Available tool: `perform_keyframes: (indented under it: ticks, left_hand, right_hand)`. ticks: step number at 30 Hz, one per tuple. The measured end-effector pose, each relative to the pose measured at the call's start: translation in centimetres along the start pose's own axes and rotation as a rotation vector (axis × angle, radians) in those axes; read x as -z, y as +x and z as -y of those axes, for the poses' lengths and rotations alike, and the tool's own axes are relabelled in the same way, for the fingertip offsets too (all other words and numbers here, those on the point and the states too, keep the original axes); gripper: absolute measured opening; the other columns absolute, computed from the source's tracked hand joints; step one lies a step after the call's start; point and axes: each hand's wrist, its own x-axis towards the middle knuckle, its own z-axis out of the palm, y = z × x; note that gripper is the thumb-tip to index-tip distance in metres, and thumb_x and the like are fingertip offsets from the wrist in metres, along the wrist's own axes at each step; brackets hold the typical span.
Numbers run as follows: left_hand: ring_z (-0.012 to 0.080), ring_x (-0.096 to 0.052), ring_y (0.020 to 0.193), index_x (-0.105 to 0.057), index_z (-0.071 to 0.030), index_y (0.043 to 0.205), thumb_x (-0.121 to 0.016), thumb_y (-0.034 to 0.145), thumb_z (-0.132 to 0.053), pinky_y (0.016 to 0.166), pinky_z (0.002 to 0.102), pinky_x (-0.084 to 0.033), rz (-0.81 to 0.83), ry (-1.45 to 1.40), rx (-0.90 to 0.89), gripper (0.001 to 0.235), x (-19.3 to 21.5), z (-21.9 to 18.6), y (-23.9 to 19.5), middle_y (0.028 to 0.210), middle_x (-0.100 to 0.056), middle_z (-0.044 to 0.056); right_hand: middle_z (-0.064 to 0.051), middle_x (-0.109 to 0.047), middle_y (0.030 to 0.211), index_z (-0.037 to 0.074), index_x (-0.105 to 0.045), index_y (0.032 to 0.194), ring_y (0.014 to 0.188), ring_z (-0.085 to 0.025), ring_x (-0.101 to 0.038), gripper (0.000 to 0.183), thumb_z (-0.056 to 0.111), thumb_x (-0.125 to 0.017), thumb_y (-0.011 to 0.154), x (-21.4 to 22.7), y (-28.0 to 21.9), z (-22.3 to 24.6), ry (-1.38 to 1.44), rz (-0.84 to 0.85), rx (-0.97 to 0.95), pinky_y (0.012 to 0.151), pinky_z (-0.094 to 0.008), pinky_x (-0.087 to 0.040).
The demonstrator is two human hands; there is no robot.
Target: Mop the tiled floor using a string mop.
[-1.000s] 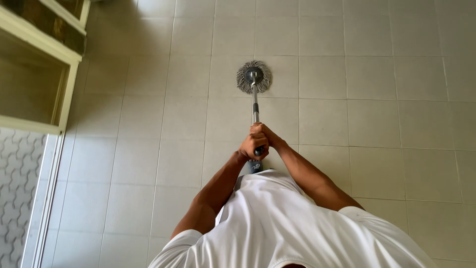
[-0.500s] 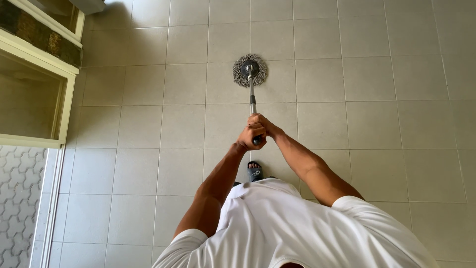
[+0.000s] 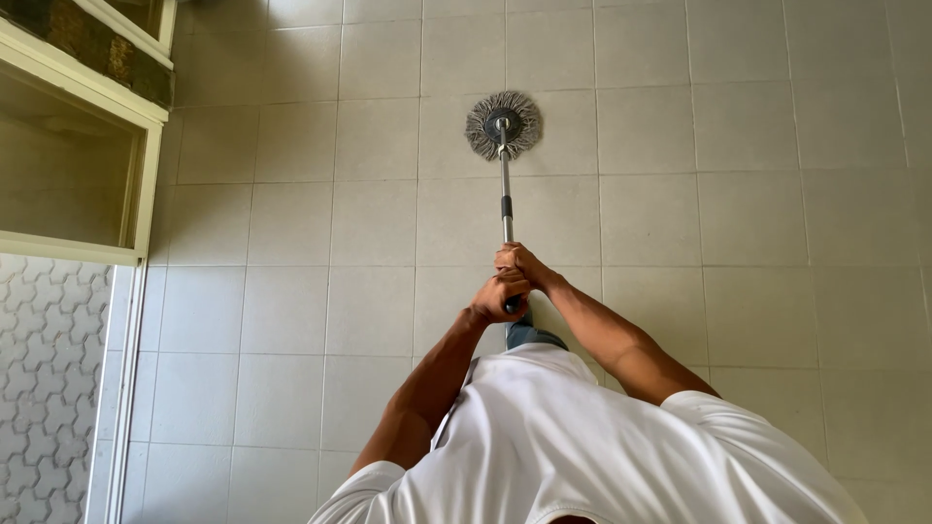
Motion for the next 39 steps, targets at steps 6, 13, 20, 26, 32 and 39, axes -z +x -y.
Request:
perform_keyframes:
  ticks: [6, 13, 20, 26, 32, 39]
  left_hand:
    - [0.0356, -0.060, 0.067, -0.055, -0.015, 0.069, -0.069, 0.072, -0.016, 0.071, 0.045, -0.053, 0.066, -0.076, -0.071, 0.014, 1.6, -4.8, -6.9, 0.065, -0.056, 0.009]
    - [0.0357, -0.059, 0.065, -0.055, -0.013, 0.068, -0.069, 0.069, -0.016, 0.071, 0.045, -0.053, 0.099, -0.116, -0.083, 0.014, 4.0, -9.8, -16.0, 0.064, -0.055, 0.010]
    - [0.0343, -0.056, 0.061, -0.056, -0.014, 0.065, -0.069, 0.067, -0.019, 0.069, 0.041, -0.052, 0.111, -0.178, -0.050, 0.014, 5.8, -17.5, -23.2, 0.062, -0.055, 0.007]
    - [0.0272, -0.055, 0.052, -0.059, -0.015, 0.061, -0.076, 0.063, -0.032, 0.058, 0.036, -0.050, 0.042, -0.323, -0.102, 0.024, 7.7, -24.8, -25.4, 0.056, -0.056, 0.005]
    - [0.0223, -0.058, 0.050, -0.061, -0.016, 0.066, -0.072, 0.077, -0.031, 0.056, 0.031, -0.050, -0.092, -0.278, -0.261, 0.021, 10.4, -28.8, -24.7, 0.059, -0.058, 0.003]
    - [0.0216, -0.055, 0.045, -0.058, -0.019, 0.067, -0.071, 0.079, -0.037, 0.055, 0.032, -0.049, -0.151, -0.297, -0.325, 0.026, 9.5, -28.8, -23.8, 0.057, -0.054, -0.001]
  right_hand:
    - [0.001, -0.056, 0.074, 0.018, -0.054, 0.069, 0.082, -0.020, -0.054, 0.031, 0.032, -0.057, 0.096, -5.3, -3.0, 7.4, 0.042, -0.056, 0.010, 0.101, -0.042, -0.041]
    - [0.004, -0.054, 0.073, 0.019, -0.054, 0.068, 0.080, -0.015, -0.054, 0.040, 0.047, -0.057, 0.097, -13.9, -5.2, 13.6, 0.000, -0.122, 0.011, 0.105, -0.038, -0.037]
    - [0.005, -0.054, 0.069, 0.022, -0.051, 0.067, 0.080, -0.014, -0.055, 0.036, 0.040, -0.058, 0.097, -19.8, -8.6, 21.9, 0.001, -0.100, 0.001, 0.105, -0.039, -0.035]
    - [0.002, -0.057, 0.072, 0.021, -0.050, 0.072, 0.079, -0.017, -0.056, 0.030, 0.030, -0.053, 0.099, -27.5, -11.8, 20.8, -0.083, -0.015, 0.056, 0.102, -0.038, -0.040]
    - [0.012, -0.053, 0.066, 0.026, -0.047, 0.066, 0.066, -0.011, -0.051, 0.032, 0.032, -0.054, 0.097, -22.1, -11.2, 31.6, 0.217, -0.055, -0.143, 0.085, -0.033, -0.048]
    - [0.001, -0.049, 0.062, 0.013, -0.042, 0.067, 0.057, -0.012, -0.046, 0.034, -0.004, -0.048, 0.096, -22.7, -10.5, 32.4, 0.386, -0.079, 0.271, 0.073, -0.029, -0.044]
